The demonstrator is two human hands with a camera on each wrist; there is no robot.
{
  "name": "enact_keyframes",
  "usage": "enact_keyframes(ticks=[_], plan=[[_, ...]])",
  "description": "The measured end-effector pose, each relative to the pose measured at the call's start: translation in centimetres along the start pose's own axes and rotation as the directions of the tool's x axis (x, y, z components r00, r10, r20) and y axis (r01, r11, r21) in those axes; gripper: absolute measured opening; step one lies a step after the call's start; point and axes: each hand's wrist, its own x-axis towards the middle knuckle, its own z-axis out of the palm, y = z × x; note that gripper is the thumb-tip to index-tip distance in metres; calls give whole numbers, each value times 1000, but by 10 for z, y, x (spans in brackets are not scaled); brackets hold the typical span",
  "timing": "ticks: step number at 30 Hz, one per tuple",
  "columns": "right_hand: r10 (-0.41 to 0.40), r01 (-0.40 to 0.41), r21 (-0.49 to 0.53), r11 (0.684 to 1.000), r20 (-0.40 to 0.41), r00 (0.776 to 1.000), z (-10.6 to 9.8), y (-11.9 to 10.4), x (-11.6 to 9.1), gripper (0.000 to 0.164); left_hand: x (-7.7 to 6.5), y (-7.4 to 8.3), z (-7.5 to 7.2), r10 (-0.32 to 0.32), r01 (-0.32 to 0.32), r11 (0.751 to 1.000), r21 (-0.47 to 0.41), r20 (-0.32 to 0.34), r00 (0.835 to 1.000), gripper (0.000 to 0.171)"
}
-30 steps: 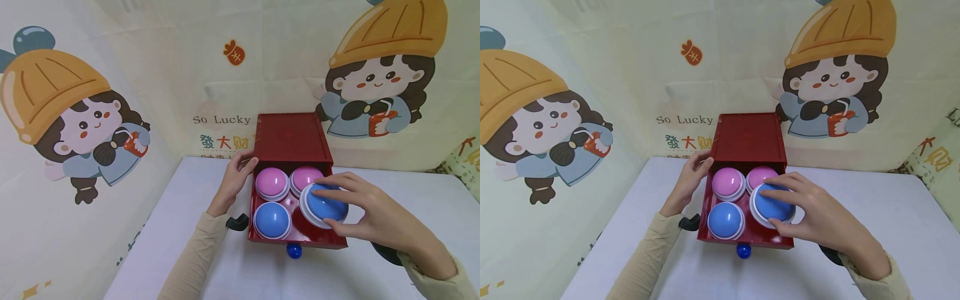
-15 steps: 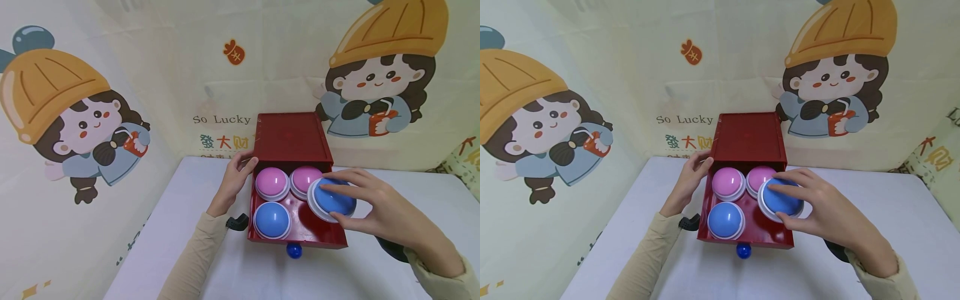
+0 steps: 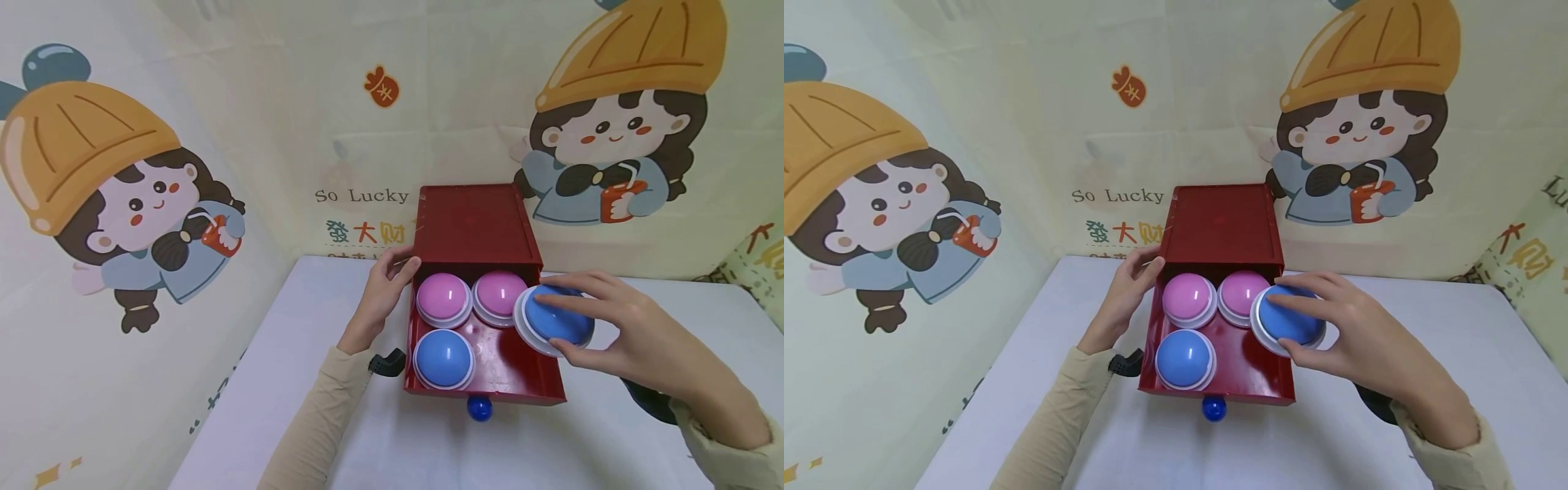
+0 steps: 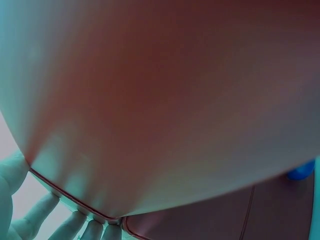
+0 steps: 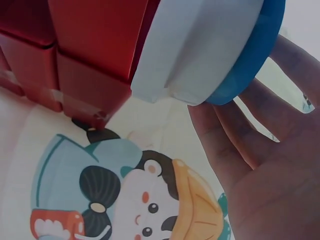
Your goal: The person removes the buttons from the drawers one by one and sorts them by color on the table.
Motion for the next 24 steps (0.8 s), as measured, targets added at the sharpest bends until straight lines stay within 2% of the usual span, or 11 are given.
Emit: enact_keyframes(ticks=[13,24], plan=[[77,-77,16,997,21,997,0,14,-4,68,0,0,0,0,0,1000,3,-5,1000,44],[123,-123,30,992,-2,992,-1,21,-7,61,0,-1,1,-1,1,1000,7,-8,1000,44]])
